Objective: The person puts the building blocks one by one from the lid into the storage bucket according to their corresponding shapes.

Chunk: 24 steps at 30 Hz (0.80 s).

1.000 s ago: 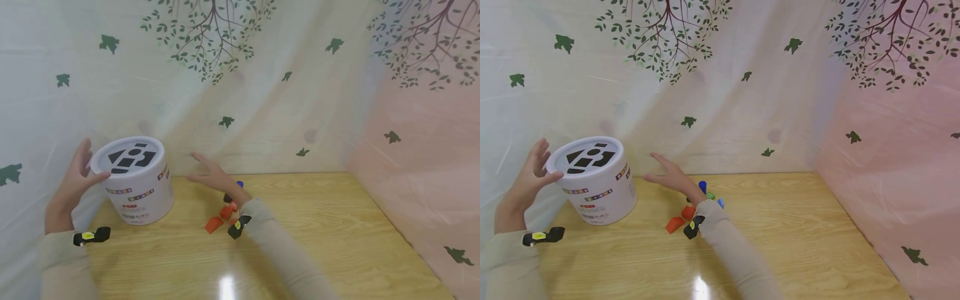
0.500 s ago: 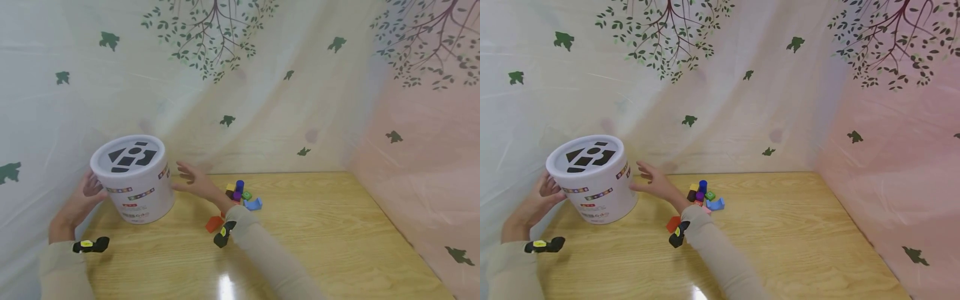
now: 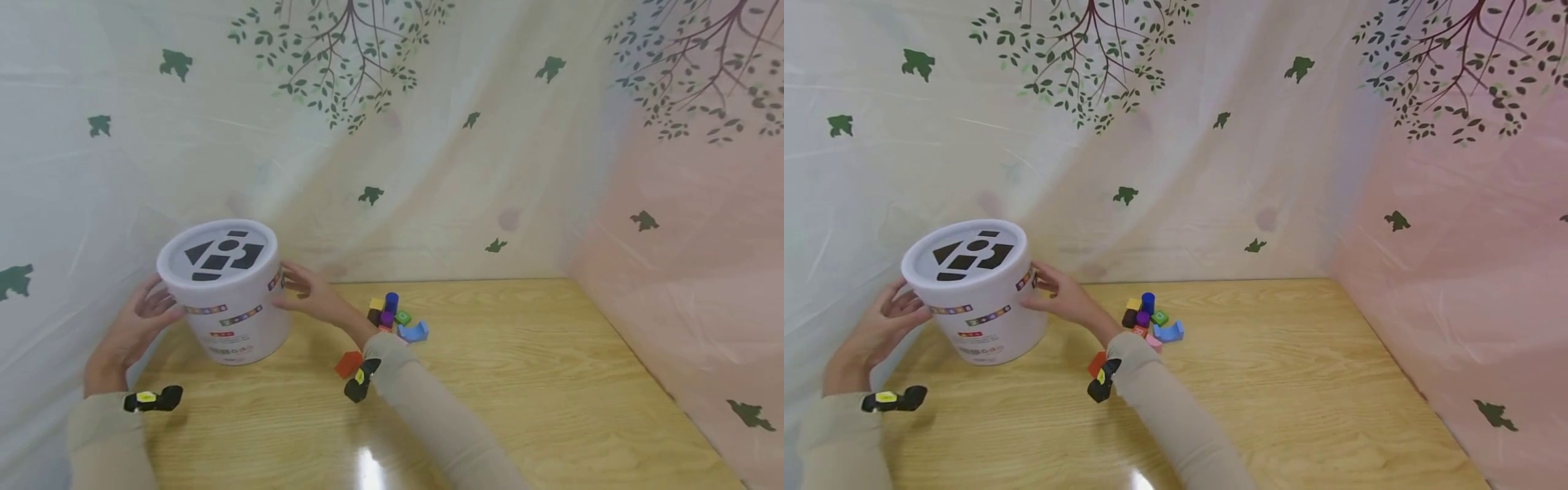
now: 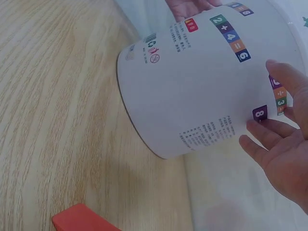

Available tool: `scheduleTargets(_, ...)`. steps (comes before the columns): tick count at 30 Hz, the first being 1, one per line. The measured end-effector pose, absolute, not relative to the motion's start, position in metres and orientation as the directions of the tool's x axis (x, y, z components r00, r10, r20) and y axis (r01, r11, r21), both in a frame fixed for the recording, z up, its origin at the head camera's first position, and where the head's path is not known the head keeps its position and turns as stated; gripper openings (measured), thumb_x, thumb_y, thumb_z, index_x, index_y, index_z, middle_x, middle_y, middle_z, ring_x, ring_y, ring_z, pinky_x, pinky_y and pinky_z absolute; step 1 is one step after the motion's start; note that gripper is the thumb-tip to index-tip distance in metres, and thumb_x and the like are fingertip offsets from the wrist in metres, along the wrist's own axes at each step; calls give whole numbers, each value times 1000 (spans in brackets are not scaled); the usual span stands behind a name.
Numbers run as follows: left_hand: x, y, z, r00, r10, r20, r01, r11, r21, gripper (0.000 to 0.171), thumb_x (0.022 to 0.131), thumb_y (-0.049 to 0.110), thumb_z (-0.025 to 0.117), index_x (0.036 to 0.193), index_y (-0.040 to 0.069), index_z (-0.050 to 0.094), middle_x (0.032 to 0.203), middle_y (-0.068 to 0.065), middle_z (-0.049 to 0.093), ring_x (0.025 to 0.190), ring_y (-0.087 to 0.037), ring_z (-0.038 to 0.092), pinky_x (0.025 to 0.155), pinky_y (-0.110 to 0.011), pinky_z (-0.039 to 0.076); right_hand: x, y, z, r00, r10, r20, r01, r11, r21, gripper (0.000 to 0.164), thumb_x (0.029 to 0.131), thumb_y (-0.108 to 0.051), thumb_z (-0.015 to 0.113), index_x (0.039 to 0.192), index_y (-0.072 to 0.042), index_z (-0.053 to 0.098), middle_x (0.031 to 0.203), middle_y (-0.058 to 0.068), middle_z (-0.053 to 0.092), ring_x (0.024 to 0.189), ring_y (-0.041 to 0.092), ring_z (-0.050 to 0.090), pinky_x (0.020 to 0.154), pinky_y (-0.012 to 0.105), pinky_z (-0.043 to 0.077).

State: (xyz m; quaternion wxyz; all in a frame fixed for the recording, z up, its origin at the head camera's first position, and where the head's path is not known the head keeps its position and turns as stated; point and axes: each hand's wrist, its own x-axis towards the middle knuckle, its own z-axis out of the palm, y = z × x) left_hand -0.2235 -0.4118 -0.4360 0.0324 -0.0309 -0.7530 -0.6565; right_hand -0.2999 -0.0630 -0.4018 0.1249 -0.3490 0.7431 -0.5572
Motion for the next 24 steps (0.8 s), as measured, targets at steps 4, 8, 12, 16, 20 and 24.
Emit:
scheduleTargets(4,-230,-400,-434,-993,4,116,115,131,985,85,98,8,65,163,36,18,172,-6,16,146,-11,38,102,-9,45,-302,-58,-402,-748,-628,214,-383,145,-912,76,94,-26,74,158,-36,35,161,-4,43,142,18,50,117,50,43)
scheduleTargets(8,-239,-386,-435,-984,18,179,180,56,982,85,95,-1,66,163,29,24,164,-9,32,120,3,51,89,-7,49,-306,-49,-401,-770,-591,239,-383,128,-915,75,92,-22,75,156,-34,39,159,-4,47,141,19,52,118,51,42)
scheduleTargets(12,-246,-371,-435,-979,16,202,203,79,976,85,94,-1,68,162,28,26,158,-11,38,116,4,53,88,-7,50,-309,-35,-399,-799,-546,251,-353,88,-931,74,88,-16,79,153,-31,46,155,-1,52,137,20,56,118,50,42)
scheduleTargets(16,-252,-354,-435,-974,15,224,224,108,968,83,92,1,70,160,28,30,148,-4,47,116,3,55,88,-8,51,-311,-19,-399,-834,-504,223,-302,80,-950,73,86,-15,82,150,-32,51,151,0,56,133,19,59,113,44,48)
scheduleTargets(20,-256,-339,-435,-969,29,244,246,96,965,81,91,-1,72,158,26,35,137,9,53,116,1,58,89,-10,52,-315,-4,-402,-850,-477,223,-284,59,-957,72,84,-13,83,148,-30,54,148,2,59,129,20,63,107,37,54)
scheduleTargets(24,-259,-323,-435,-969,50,243,247,105,963,79,90,-1,73,156,26,39,134,12,55,118,1,58,90,-11,51,-318,10,-405,-860,-449,242,-275,10,-961,72,82,-5,83,147,-19,55,143,11,62,125,28,66,102,37,57)
